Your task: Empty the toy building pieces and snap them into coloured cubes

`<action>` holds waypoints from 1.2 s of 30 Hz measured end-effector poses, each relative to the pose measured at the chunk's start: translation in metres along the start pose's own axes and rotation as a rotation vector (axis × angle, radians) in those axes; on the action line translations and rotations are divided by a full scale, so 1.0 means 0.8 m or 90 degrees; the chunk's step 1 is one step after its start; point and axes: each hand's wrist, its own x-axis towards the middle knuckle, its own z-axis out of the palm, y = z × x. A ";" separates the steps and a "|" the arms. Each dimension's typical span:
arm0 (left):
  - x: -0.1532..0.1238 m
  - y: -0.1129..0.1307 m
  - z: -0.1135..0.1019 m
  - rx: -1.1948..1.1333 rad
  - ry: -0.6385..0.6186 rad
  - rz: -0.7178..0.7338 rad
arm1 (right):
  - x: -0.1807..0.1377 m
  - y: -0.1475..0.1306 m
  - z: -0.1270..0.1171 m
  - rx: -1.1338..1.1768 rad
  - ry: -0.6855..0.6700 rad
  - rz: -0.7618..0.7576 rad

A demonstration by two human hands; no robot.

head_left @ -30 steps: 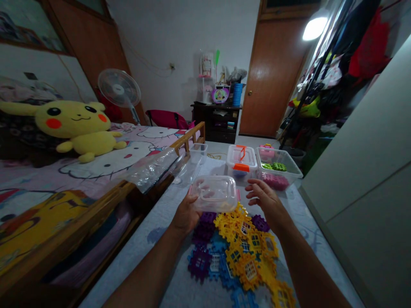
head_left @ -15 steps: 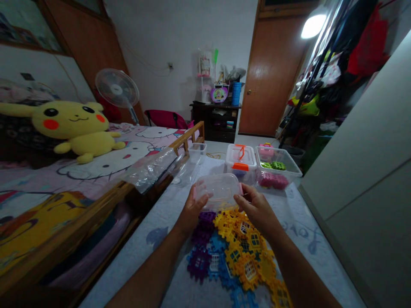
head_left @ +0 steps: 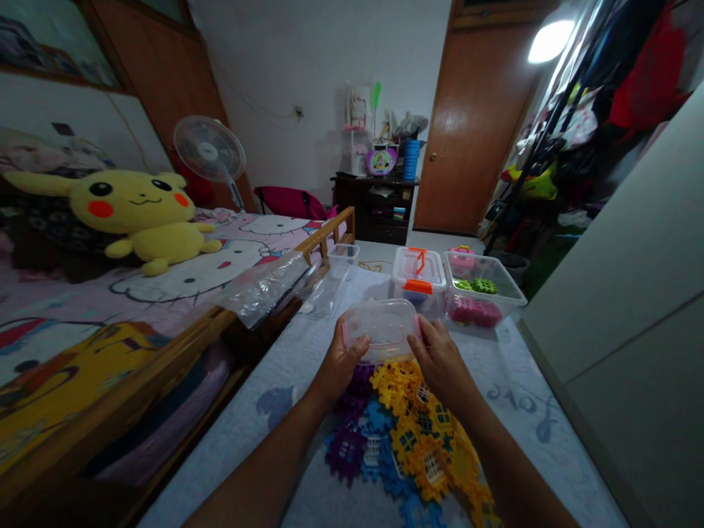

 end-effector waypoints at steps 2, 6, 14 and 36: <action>0.000 0.000 0.002 -0.018 0.000 -0.014 | 0.005 0.008 -0.014 0.061 -0.032 0.060; 0.012 -0.002 0.000 -0.089 0.080 -0.078 | 0.015 0.041 -0.044 0.171 -0.037 0.238; 0.054 0.004 0.007 -0.194 0.328 -0.298 | 0.001 0.126 -0.029 0.247 -0.018 0.417; 0.255 -0.049 0.052 -0.085 0.493 -0.288 | -0.016 0.161 -0.019 0.313 -0.013 0.413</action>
